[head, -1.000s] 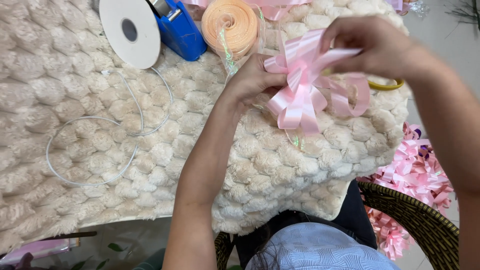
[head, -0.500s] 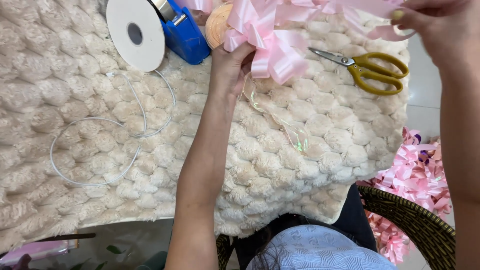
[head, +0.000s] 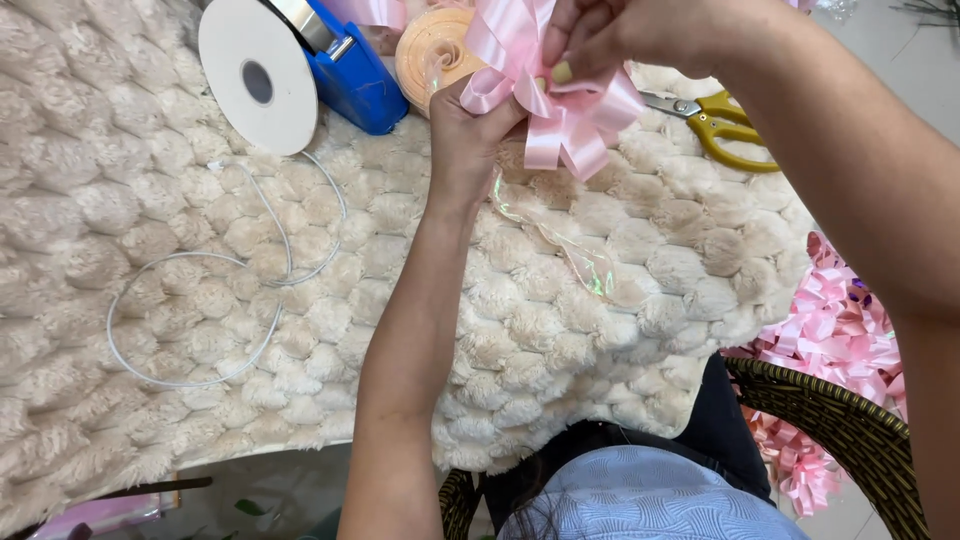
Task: The person ties pink satin ribbons into decorative bows using yellow-handled scissors and a thin wire. They fold the ribbon, secure it with wire, trim the ends, and adjust the loops. The finished bow is placed with other completed bows on the floor.
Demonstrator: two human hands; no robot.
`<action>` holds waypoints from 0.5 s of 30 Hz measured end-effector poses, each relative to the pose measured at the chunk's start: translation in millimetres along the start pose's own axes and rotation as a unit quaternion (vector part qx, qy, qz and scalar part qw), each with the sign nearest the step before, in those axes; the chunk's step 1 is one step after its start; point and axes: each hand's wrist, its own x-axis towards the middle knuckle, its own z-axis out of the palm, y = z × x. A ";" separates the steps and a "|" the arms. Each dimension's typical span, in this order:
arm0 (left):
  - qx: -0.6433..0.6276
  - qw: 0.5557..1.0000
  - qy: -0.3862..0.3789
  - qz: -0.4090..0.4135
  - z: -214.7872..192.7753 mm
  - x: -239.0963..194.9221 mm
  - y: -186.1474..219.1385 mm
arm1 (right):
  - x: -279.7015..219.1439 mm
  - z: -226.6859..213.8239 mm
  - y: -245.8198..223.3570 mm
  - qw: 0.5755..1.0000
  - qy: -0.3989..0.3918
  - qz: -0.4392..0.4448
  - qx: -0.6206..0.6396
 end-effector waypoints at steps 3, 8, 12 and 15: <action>-0.024 1.000 0.010 -0.014 2.3 0.4 2.2 | 23.7 -5.0 31.9 0.999 0.001 -0.010 0.035; -0.070 0.997 0.011 -0.007 -5.9 3.7 -11.3 | 29.1 -6.5 46.4 0.987 0.028 0.018 0.157; -0.059 0.998 0.015 -0.013 -3.6 2.4 -9.4 | 22.7 -0.8 40.8 0.971 0.054 0.028 0.231; -0.072 0.997 0.028 -0.028 -8.1 3.6 -16.5 | 16.1 6.0 35.6 0.968 0.071 0.019 0.241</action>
